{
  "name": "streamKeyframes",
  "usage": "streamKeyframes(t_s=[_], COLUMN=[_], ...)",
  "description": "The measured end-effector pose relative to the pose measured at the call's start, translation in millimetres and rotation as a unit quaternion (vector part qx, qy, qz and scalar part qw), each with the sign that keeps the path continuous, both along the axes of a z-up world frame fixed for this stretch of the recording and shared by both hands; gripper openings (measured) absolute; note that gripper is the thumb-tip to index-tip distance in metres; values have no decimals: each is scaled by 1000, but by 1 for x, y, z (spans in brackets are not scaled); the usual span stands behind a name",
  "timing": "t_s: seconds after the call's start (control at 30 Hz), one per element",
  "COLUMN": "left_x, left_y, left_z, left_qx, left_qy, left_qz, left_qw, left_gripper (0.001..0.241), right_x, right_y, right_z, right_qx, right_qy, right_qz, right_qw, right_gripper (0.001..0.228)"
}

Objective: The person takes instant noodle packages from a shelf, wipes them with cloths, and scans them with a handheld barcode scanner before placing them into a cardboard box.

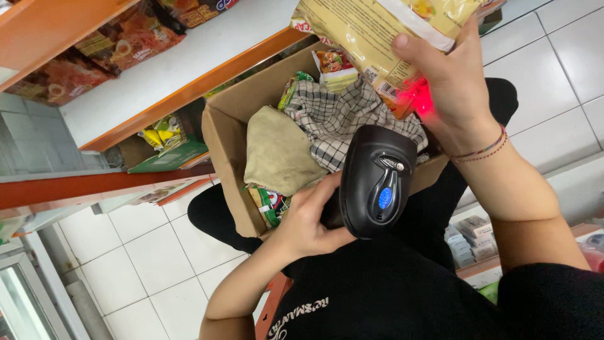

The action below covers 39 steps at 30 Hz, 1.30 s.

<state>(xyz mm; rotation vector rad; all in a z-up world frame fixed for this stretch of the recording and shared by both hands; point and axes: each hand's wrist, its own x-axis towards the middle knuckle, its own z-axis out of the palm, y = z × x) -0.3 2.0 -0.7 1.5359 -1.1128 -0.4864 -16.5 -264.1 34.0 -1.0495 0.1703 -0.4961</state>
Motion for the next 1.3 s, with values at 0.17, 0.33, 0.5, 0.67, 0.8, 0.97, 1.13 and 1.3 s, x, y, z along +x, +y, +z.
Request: streamKeyframes(t_s=[0.17, 0.33, 0.5, 0.67, 0.8, 0.97, 1.13, 1.3], left_x=[3, 7, 30, 65, 80, 59, 31, 35], left_y=[3, 2, 6, -2, -4, 12, 33, 52], left_z=[2, 13, 27, 15, 7, 24, 43, 44], left_qx=[-6, -15, 79, 307, 327, 43, -68, -168], left_qy=[-10, -10, -127, -281, -379, -332, -191, 24], left_qz=[1, 5, 120, 221, 223, 280, 257, 293], left_qw=[1000, 1000, 981, 882, 837, 900, 945, 941], left_gripper=[72, 70, 67, 66, 62, 56, 103, 110], right_x=[4, 3, 3, -1, -2, -3, -9, -6], right_y=[2, 5, 5, 11, 33, 72, 127, 154], right_z=[1, 0, -3, -15, -26, -27, -23, -9], right_qx=[7, 0, 3, -33, -94, -229, -137, -340], right_qy=[-11, 1, 5, 4, 3, 13, -119, -111], right_qz=[9, 10, -36, -57, -27, -11, 63, 45], right_qw=[1000, 1000, 999, 998, 995, 973, 981, 933], right_gripper=[49, 49, 59, 65, 67, 83, 81, 71])
